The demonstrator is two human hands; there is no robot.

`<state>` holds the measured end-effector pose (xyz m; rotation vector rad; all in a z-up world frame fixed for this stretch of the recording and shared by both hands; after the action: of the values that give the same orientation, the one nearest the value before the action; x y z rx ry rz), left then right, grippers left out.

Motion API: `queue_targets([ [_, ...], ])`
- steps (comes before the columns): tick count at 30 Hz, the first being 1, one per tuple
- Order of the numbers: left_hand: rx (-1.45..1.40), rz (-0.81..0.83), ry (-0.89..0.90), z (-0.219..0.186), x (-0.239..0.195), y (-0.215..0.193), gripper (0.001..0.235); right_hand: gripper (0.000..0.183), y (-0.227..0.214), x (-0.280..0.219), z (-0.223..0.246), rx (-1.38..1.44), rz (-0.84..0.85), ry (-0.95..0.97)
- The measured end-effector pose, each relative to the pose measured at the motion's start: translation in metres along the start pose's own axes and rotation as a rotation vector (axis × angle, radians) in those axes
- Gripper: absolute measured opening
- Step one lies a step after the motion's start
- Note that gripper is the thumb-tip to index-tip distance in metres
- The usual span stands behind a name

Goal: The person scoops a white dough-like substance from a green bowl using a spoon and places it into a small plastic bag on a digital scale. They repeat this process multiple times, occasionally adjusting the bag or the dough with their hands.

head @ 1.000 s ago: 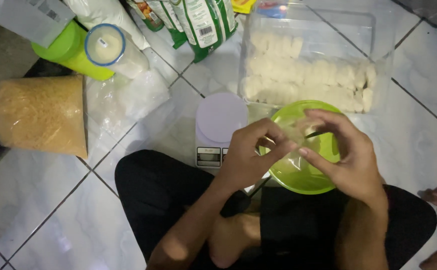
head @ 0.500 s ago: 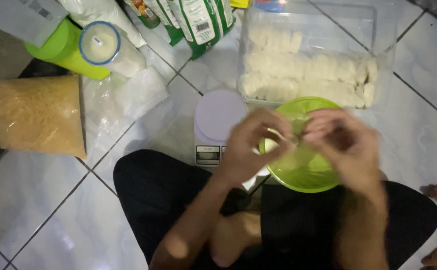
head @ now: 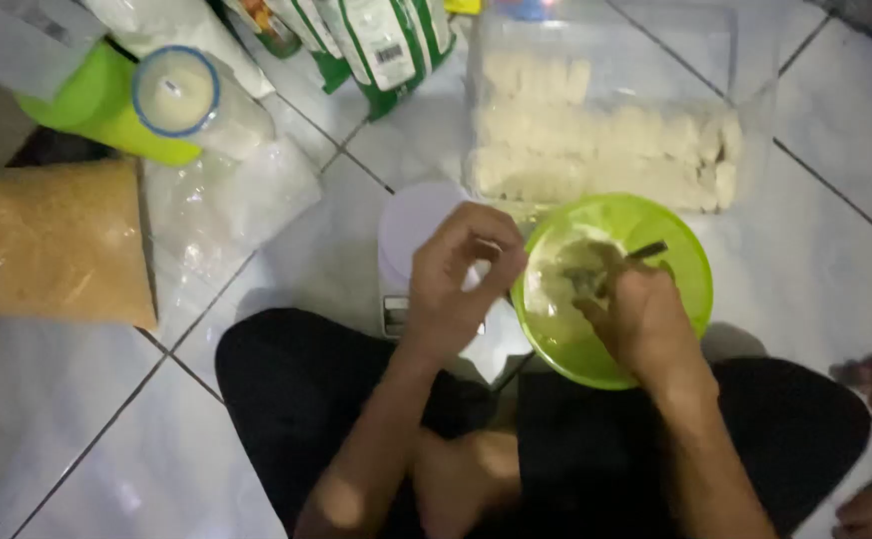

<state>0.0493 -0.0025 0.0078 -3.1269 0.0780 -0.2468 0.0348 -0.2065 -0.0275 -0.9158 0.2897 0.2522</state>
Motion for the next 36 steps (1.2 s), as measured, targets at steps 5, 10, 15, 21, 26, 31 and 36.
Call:
queue_targets([
  [5,-0.017,0.021,0.018,0.006,0.001,-0.001,0.011,0.029,-0.003,0.014,0.014,-0.288,0.197,0.021],
  [10,0.0,0.022,0.027,0.0,0.003,-0.005,0.01,0.013,0.025,0.045,0.001,-0.465,0.257,-0.136],
  [15,-0.006,0.029,0.031,-0.002,0.004,-0.01,0.008,0.018,0.052,0.051,-0.011,-0.704,0.302,-0.3],
  [21,-0.008,0.013,0.061,-0.003,0.005,-0.017,0.007,0.018,0.06,0.057,-0.027,-0.841,0.266,-0.317],
  [26,0.056,-0.015,0.127,-0.015,0.004,-0.018,0.008,0.007,0.038,0.046,-0.013,-0.713,0.308,-0.327],
  [31,0.247,-0.037,0.287,-0.036,-0.001,-0.004,0.019,0.008,-0.017,0.016,0.032,-0.604,0.296,-0.266],
  [36,1.022,0.248,0.295,-0.009,-0.021,0.041,0.07,0.042,-0.038,-0.02,0.042,-0.811,0.142,-0.502],
])
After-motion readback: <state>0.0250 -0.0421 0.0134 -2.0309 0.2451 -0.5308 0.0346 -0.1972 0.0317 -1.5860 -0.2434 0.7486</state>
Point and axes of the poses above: each hand's wrist, its own x-axis towards the middle knuckle, its own y-axis out of the palm, z = x × y, the point moved 5 cm from there along x, towards the middle knuckle, and after that the axes turned 15 degrees about x, right-handed, at the moved point
